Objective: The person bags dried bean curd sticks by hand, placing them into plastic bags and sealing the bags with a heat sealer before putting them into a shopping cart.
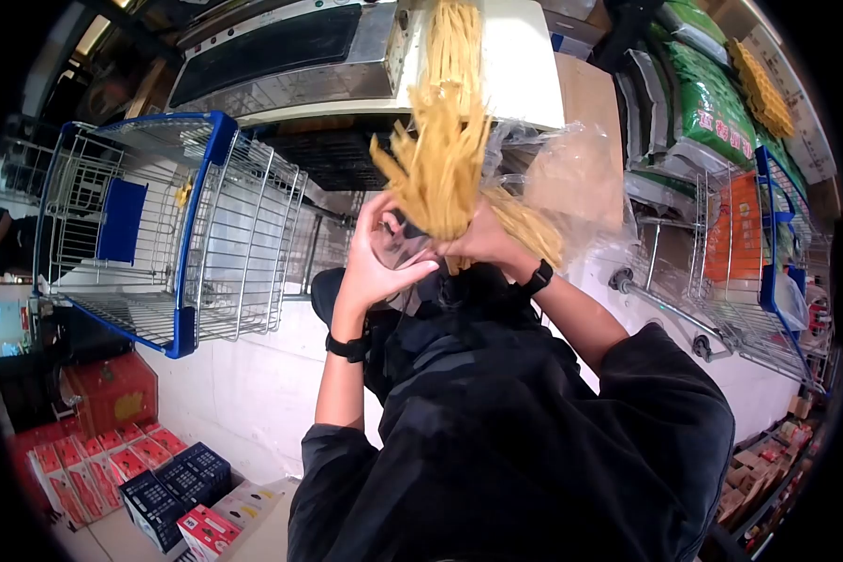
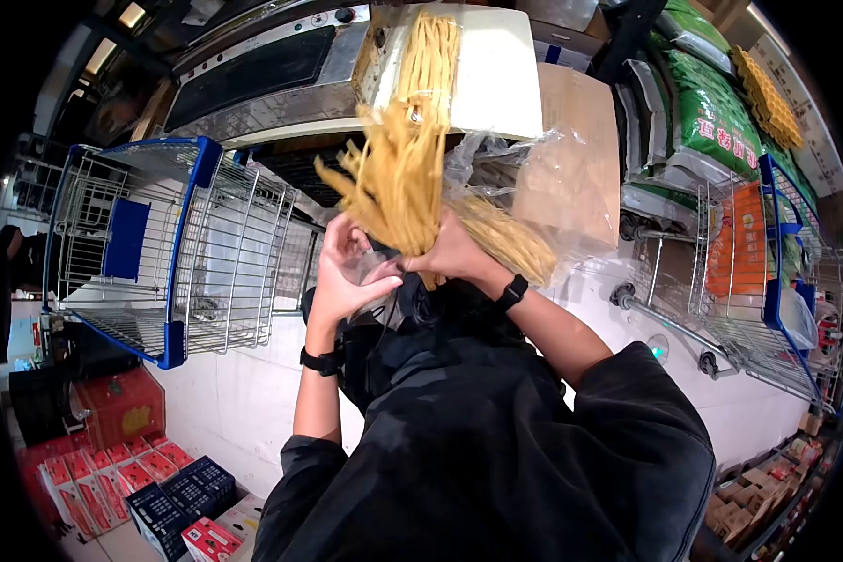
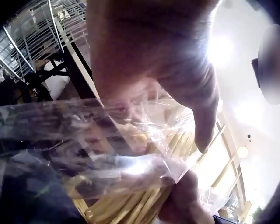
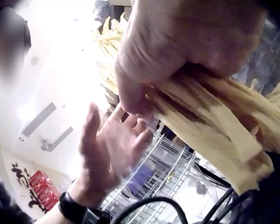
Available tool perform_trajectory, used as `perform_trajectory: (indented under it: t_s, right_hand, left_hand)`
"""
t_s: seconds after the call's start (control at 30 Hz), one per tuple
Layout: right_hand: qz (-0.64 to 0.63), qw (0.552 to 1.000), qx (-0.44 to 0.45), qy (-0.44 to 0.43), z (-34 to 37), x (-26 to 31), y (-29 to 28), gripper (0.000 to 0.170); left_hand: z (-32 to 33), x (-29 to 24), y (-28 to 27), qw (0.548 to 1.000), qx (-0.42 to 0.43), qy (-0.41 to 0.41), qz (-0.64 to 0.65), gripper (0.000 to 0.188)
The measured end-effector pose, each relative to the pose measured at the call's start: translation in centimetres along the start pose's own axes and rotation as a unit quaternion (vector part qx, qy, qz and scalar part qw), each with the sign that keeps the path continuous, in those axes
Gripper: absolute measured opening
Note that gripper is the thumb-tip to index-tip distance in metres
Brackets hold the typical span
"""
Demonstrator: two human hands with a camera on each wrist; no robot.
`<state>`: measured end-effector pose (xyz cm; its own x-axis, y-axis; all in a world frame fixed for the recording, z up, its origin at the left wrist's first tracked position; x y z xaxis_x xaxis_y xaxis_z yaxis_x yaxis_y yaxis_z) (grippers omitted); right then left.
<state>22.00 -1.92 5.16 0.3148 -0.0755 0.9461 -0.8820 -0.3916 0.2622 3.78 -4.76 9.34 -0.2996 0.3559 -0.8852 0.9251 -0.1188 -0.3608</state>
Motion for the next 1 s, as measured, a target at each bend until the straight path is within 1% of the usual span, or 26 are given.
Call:
perform_trajectory:
  t_s: [0.03,0.1,0.13,0.17,0.23,0.27,0.33,0.37,0.43,0.5,0.57,0.6,0.63,0.67,0.7,0.73,0.77,0.83,0.87,0.9,0.93,0.97,1.0]
  right_hand:
    - [-0.001,1.000,0.002,0.000,-0.1,0.5,0.0,0.076]
    - [0.032,0.999,-0.033,0.004,-0.2,1.3,-0.6,0.053]
    - [0.029,0.999,-0.039,0.019,-0.2,1.1,-0.7,0.055]
    - [0.031,0.999,-0.039,0.019,-0.4,1.1,-0.6,0.055]
    - [0.071,0.997,-0.001,-0.017,-0.8,1.8,0.3,0.074]
    - [0.073,0.997,0.000,-0.017,-0.8,2.0,0.7,0.074]
    - [-0.009,1.000,-0.005,-0.020,-0.7,2.2,1.5,0.073]
    - [-0.008,1.000,-0.004,-0.021,-0.7,2.1,1.8,0.073]
    - [0.027,0.997,-0.043,-0.051,-0.6,1.7,1.7,0.071]
    - [0.022,0.997,-0.049,-0.053,-0.6,1.4,1.8,0.069]
    - [0.061,0.994,-0.064,-0.060,-0.7,1.9,1.7,0.065]
    - [0.061,0.994,-0.063,-0.061,-0.8,2.7,1.7,0.065]
    - [0.053,0.995,-0.078,-0.031,-0.9,3.7,1.5,0.062]
    - [0.045,0.995,-0.092,0.000,-0.9,4.8,1.3,0.058]
    - [0.043,0.995,-0.089,-0.001,-1.0,6.5,1.2,0.058]
    - [0.043,0.995,-0.088,0.015,-1.1,8.1,0.7,0.054]
    - [0.044,0.995,-0.088,0.031,-1.1,9.4,0.2,0.050]
    - [-0.005,0.996,-0.077,-0.048,-1.4,12.4,-1.0,0.038]
    - [-0.001,0.996,-0.078,-0.048,-1.4,14.0,-1.3,0.038]
    - [-0.067,0.993,-0.071,-0.071,-1.3,16.5,-1.3,0.051]
    - [-0.131,0.985,-0.066,-0.094,-1.2,18.2,-1.5,0.064]
    - [-0.123,0.985,-0.071,-0.092,-1.1,19.0,-1.8,0.064]
    - [-0.203,0.970,-0.063,-0.113,-1.1,19.7,-2.1,0.068]
  left_hand:
    - [0.3,-0.3,-0.5,1.000,-0.002,-0.001,-0.001,0.081]
    - [0.7,-0.8,-0.9,0.999,0.023,-0.018,0.025,0.085]
    - [0.9,-1.0,-0.8,0.994,0.006,-0.067,0.085,0.089]
    - [0.6,-1.6,-0.7,0.994,0.006,-0.067,0.086,0.089]
    - [0.2,-3.9,-0.2,0.998,0.005,0.041,-0.042,0.095]
    - [0.3,-3.9,0.4,0.997,0.003,0.056,-0.057,0.101]
    - [0.4,-3.6,0.8,0.995,0.002,0.068,-0.076,0.103]
    - [0.5,-3.6,0.9,0.992,0.003,0.079,-0.095,0.105]
    - [0.5,-3.6,1.1,0.993,0.000,0.080,-0.092,0.108]
    - [0.5,-3.3,1.0,0.993,0.002,0.084,-0.087,0.107]
    - [0.2,-3.0,0.0,0.995,0.014,0.073,-0.065,0.110]
    - [0.0,-2.8,-0.4,0.997,0.026,0.064,-0.045,0.113]
    - [-0.1,-2.7,-0.8,0.997,0.025,0.065,-0.046,0.113]
    - [-0.1,-2.2,-1.2,0.999,0.023,0.043,0.021,0.118]
    - [-0.1,-1.9,-1.6,0.996,0.020,0.022,0.087,0.122]
    - [-0.2,-2.4,-2.1,0.996,0.036,0.028,0.072,0.118]
    - [-0.2,-2.3,-2.2,0.996,0.034,0.028,0.071,0.118]
    - [-0.6,-2.2,-1.8,0.996,0.042,0.067,0.028,0.115]
    - [-0.8,-2.1,-1.2,0.996,0.052,0.073,0.027,0.111]
    - [-0.9,-2.0,-0.5,0.995,0.053,0.075,0.033,0.111]
    - [-1.0,-1.7,0.5,0.995,0.067,0.060,0.045,0.110]
    - [-1.1,-1.5,1.5,0.994,0.082,0.044,0.057,0.108]
    - [-1.4,-1.6,2.3,0.993,0.089,0.063,0.048,0.105]
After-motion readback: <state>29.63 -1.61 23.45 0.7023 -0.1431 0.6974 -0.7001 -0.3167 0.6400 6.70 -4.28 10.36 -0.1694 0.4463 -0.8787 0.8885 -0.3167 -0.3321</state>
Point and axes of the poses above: each hand's wrist, its own z-axis away from the middle knuckle, its own y-axis out of the palm, x = y × z, the point moved 6 cm from there along -z, towards the middle knuckle, and after that the axes turned 11 degrees about -z, right-handed, at the moved point
